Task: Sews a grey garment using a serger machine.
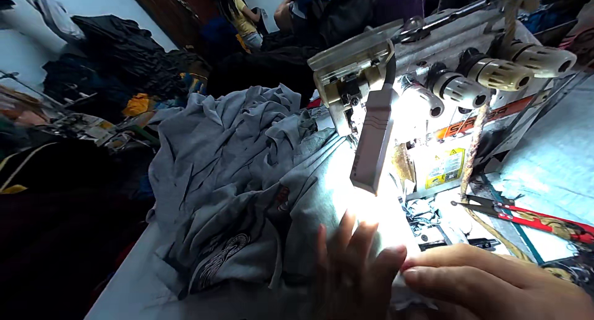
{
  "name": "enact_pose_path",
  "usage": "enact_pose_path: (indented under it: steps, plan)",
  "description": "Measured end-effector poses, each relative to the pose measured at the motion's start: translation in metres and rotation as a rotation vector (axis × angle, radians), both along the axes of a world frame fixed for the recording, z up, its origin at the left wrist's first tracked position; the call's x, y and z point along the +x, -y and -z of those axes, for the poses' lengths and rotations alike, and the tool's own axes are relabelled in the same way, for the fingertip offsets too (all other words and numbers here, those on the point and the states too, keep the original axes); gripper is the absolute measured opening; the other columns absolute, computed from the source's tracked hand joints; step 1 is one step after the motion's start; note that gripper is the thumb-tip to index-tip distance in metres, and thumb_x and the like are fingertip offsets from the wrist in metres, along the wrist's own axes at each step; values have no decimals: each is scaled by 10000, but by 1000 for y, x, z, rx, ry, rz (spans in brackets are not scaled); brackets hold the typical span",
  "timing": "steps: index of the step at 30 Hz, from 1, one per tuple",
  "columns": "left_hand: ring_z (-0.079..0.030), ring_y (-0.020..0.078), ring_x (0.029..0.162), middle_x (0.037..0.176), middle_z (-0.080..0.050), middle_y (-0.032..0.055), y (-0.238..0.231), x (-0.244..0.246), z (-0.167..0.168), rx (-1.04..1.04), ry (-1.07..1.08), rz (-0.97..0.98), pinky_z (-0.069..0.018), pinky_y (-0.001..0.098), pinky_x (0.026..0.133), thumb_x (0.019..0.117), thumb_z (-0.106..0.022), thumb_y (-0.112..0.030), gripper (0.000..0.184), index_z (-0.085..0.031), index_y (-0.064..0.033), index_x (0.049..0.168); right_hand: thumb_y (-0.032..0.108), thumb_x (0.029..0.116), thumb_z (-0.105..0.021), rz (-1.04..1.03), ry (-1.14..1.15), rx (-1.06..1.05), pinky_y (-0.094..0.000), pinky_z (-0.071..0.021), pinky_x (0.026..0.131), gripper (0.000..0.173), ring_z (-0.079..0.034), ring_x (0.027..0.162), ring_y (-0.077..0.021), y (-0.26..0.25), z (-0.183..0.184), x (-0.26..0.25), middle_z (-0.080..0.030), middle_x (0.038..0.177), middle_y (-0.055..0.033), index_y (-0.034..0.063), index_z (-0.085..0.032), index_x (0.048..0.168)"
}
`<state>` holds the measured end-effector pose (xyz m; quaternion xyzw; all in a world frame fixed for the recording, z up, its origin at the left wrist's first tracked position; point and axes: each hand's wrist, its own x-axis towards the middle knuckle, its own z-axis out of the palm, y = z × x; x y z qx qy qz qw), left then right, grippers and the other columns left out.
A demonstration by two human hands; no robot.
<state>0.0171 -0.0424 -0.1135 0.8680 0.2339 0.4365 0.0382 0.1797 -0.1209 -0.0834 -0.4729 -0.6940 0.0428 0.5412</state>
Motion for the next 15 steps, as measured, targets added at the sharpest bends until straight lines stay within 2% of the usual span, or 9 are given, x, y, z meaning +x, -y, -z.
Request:
enact_pose_path:
  steps: [1,3,6,9,12,15]
  plan:
    - [-430,140,1391,1277,-587,25,-5,4,7,55,-26,-42,-131,452,1235,1014,-546,-480,296,-553,-223,1161,79,1028,-592,-4,9,0,-137,-501,877,127,-686,985,-66,3,-2,4,-746,978,-110,35,-707,995]
    - [-471,135,1345,1191,-608,-4,-15,7,8,152,-49,-68,-123,475,1234,1053,-490,-333,122,-560,-234,1068,73,1023,-602,7,38,-2,-134,-494,904,123,-681,1013,-66,8,0,14,-746,988,-113,33,-713,986]
    - [-571,95,1204,1051,-670,-33,-22,-4,-14,150,-96,33,-153,430,1236,1058,-487,-221,155,-628,-212,994,65,1017,-614,-23,58,-21,-148,-496,908,113,-689,1007,-86,15,4,25,-750,994,-130,27,-713,976]
    - [-609,117,1150,1026,-711,-10,-26,-12,-31,125,-188,116,-199,426,1202,1050,-511,-176,185,-690,-195,1004,51,1017,-610,-51,77,-44,-167,-497,916,115,-692,1008,-114,16,3,30,-750,1001,-147,18,-710,971]
    - [-652,116,1119,1018,-746,0,-35,-15,-37,117,-241,106,-259,443,1188,1044,-521,-165,202,-716,-198,1002,82,1024,-600,11,179,-45,-173,-486,881,115,-679,985,-124,5,5,33,-746,988,-119,59,-702,977]
    - [-656,83,1118,1015,-741,-12,-51,-18,-44,142,-300,93,-322,415,1169,1060,-487,-195,222,-701,-212,1005,139,1026,-595,117,244,-9,-168,-499,840,133,-677,962,-91,-15,12,34,-741,965,-72,115,-716,978]
